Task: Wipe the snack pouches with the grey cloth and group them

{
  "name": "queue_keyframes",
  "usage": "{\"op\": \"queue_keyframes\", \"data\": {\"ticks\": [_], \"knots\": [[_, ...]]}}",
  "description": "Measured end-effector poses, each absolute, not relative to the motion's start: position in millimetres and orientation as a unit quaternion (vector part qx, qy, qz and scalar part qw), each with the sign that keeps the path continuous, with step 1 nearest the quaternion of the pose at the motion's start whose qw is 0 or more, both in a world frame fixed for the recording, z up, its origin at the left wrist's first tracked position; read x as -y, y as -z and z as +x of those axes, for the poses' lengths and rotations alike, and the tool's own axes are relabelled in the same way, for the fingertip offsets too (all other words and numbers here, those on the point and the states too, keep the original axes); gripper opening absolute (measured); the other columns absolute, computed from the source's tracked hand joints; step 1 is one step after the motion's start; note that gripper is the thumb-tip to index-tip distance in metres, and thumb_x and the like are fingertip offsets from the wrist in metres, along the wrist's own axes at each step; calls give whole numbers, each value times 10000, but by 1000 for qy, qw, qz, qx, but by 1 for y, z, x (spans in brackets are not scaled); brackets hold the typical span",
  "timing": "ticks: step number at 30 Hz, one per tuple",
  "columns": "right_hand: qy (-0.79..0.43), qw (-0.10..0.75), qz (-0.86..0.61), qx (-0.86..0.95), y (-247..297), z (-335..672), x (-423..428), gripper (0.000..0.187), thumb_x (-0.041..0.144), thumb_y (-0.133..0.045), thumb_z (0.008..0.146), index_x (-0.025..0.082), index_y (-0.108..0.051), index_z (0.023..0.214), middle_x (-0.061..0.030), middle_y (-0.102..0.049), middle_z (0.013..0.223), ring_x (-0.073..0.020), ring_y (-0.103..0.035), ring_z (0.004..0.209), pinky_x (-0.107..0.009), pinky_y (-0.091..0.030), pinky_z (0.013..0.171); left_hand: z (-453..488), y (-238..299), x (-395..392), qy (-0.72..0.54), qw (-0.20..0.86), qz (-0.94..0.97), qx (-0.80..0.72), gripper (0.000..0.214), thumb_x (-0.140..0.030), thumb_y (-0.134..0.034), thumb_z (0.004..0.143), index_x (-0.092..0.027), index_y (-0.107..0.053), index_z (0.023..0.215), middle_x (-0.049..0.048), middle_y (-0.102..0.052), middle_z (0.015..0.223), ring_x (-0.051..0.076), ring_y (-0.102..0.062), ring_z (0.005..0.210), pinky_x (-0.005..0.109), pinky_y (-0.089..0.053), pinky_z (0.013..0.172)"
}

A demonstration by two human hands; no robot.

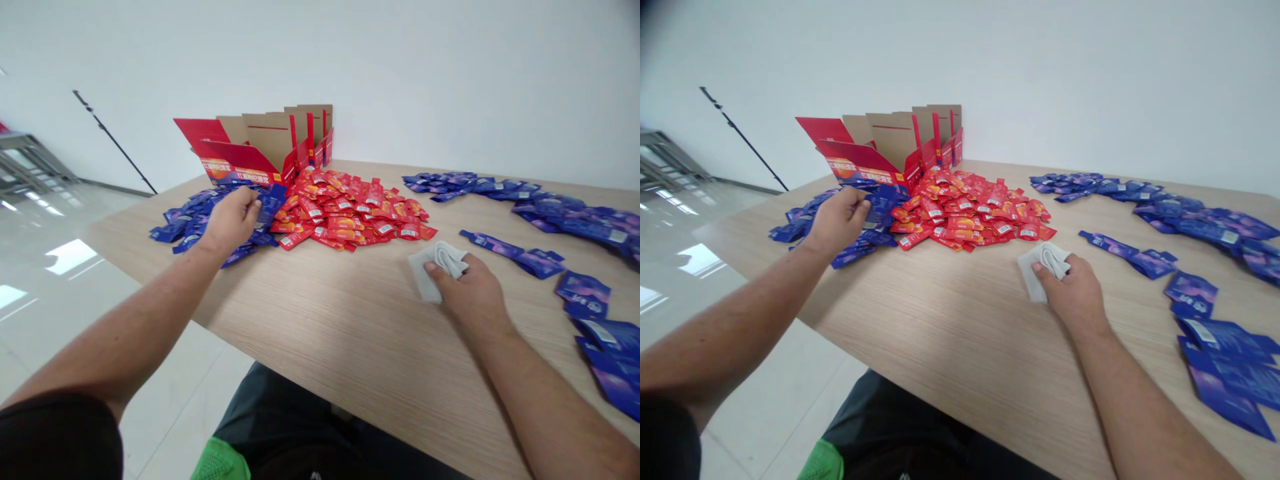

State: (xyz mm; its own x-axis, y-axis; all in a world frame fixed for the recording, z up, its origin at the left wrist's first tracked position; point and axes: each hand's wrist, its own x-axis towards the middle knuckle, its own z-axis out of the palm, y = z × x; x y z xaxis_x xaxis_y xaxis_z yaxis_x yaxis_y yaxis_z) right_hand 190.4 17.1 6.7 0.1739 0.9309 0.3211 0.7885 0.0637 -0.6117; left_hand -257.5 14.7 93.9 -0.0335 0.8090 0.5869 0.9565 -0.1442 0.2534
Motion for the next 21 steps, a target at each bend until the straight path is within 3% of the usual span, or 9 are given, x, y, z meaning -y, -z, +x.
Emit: {"op": "queue_keyframes", "data": {"ticks": [3, 6, 9, 14, 21], "knots": [[-111, 344, -693, 623, -7, 190, -17, 392, 614, -616, 762, 239, -585, 868, -67, -604, 795, -261, -566, 714, -385, -397, 647, -295, -93, -33, 267, 179, -684, 655, 292, -309, -391, 973, -182, -619, 1105, 107, -659, 1126, 241, -563, 1043, 362, -409, 936], [-112, 341, -692, 626, -11, 188, -16, 355, 605, -621, 768, 261, -549, 819, -83, -600, 791, -275, -562, 711, -412, -398, 654, -321, -77, -47, 164, 209, -722, 639, 369, -329, -348, 987, -166, -652, 1119, 155, -641, 1264, 284, -532, 1149, 417, -385, 1019], [-115, 327, -695, 630, -14, 187, -15, 339, 596, -614, 791, 271, -519, 800, -107, -608, 800, -279, -563, 714, -431, -394, 656, -336, -58, -57, 65, 190, -761, 617, 383, -333, -349, 980, -174, -693, 1033, 151, -662, 1229, 292, -507, 1164, 414, -382, 1018], [-132, 321, -690, 635, -14, 187, -15, 340, 605, -620, 791, 284, -506, 800, -108, -613, 787, -296, -566, 708, -445, -389, 649, -342, -52, -74, 43, 182, -751, 634, 362, -294, -379, 946, -150, -711, 970, 147, -693, 1121, 271, -490, 1084, 376, -358, 1002], [-126, 389, -630, 660, -8, 184, -15, 293, 519, -701, 772, 280, -532, 757, -73, -594, 743, -256, -537, 674, -394, -373, 614, -291, -64, -57, 37, 232, -747, 622, 440, -280, -392, 946, -85, -666, 1230, 191, -652, 1203, 301, -496, 1109, 449, -374, 987]]}}
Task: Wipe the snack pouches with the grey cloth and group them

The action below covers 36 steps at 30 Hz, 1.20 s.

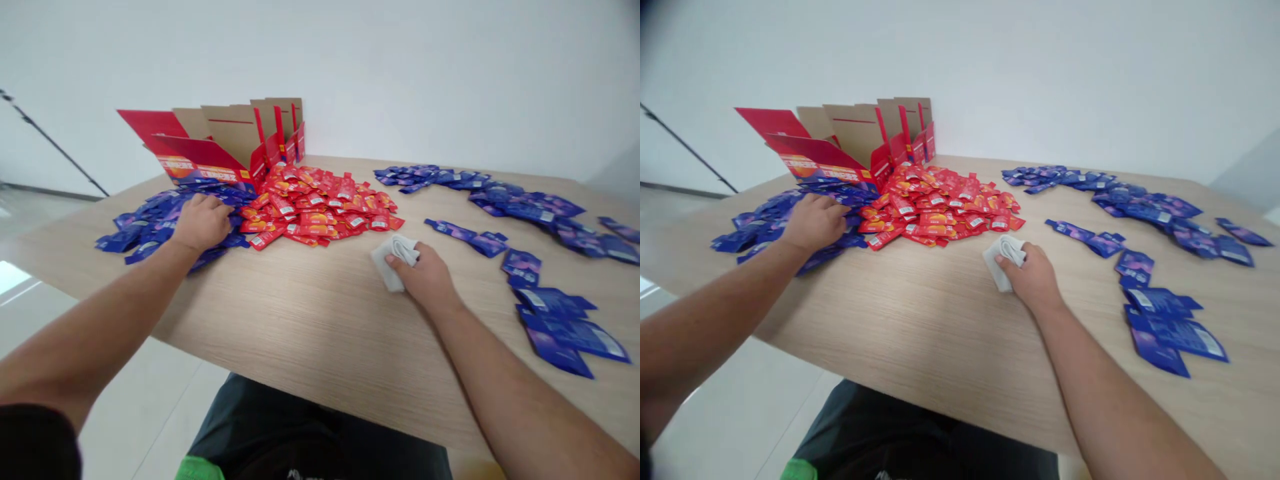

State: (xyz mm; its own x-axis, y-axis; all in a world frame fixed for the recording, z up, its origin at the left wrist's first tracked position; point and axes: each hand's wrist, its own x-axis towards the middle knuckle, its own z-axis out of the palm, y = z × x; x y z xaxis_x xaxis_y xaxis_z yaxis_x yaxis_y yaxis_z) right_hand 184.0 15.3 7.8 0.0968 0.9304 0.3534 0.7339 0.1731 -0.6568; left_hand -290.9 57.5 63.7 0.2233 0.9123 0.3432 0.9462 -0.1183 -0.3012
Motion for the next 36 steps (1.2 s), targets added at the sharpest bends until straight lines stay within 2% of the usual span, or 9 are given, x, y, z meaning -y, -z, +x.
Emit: {"op": "queue_keyframes", "data": {"ticks": [3, 7, 11, 15, 21, 26, 30, 32, 36], "knots": [[-141, 361, -635, 668, -8, 181, -17, 294, 494, -675, 796, 222, -571, 837, -58, -626, 838, -220, -564, 753, -341, -399, 650, -250, -61, -42, 67, 252, -772, 580, 399, -283, -372, 958, -112, -679, 1148, 151, -664, 1156, 274, -528, 1107, 461, -378, 1028], [-143, 330, -637, 682, -9, 179, -20, 320, 501, -653, 823, 196, -575, 879, -53, -628, 881, -199, -563, 813, -315, -404, 694, -185, -51, -32, 150, 171, -826, 516, 320, -333, -401, 935, -201, -673, 1040, 88, -698, 1027, 258, -585, 1059, 454, -420, 1025], [-147, 316, -610, 711, -12, 177, -18, 340, 520, -663, 831, 196, -569, 879, -49, -621, 892, -193, -559, 834, -309, -399, 713, -109, -43, -20, 240, 22, -863, 443, 330, -367, -493, 908, -180, -667, 1117, 129, -707, 1145, 291, -611, 1126, 453, -459, 1029], [-138, 326, -586, 729, -13, 177, -17, 338, 520, -656, 850, 196, -568, 887, -52, -634, 899, -199, -565, 850, -308, -399, 709, -49, -41, -11, 253, -73, -876, 404, 392, -361, -544, 878, -184, -643, 1213, 135, -700, 1232, 298, -623, 1168, 461, -465, 1046], [-169, 374, -603, 684, -13, 181, -20, 360, 513, -632, 883, 190, -604, 1039, -87, -704, 1020, -223, -628, 912, -328, -454, 759, -32, -25, -13, 332, -86, -842, 417, 335, -293, -547, 862, -216, -651, 1171, 123, -712, 1200, 295, -642, 1149, 475, -484, 1020], [-173, 363, -629, 665, -20, 189, -22, 364, 494, -614, 912, 173, -660, 1078, -119, -736, 1050, -246, -671, 948, -348, -490, 818, -47, -11, -16, 325, -101, -836, 430, 291, -272, -546, 859, -229, -668, 1120, 99, -748, 1108, 274, -678, 1071, 459, -509, 983], [-85, 342, -679, 644, -27, 210, -35, 390, 462, -527, 966, 137, -682, 1114, -159, -731, 1109, -265, -675, 1028, -354, -494, 892, -48, -5, -21, 328, -106, -844, 410, 267, -251, -541, 869, -205, -689, 1086, 100, -762, 1040, 261, -696, 1005, 451, -530, 951], [-27, 317, -713, 626, -29, 227, -50, 449, 468, -476, 987, 119, -643, 1214, -177, -713, 1185, -276, -659, 1103, -360, -490, 934, -45, -3, -23, 335, -99, -852, 390, 251, -239, -534, 877, -189, -698, 1060, 100, -766, 1013, 258, -699, 985, 446, -541, 935], [9, 280, -744, 606, -34, 270, -89, 521, 437, -437, 1005, 53, -559, 1336, -252, -629, 1334, -328, -582, 1251, -414, -426, 1049, -43, -2, -23, 351, -76, -867, 346, 235, -198, -514, 893, -155, -711, 1014, 99, -770, 974, 247, -699, 959, 428, -558, 906]]}}
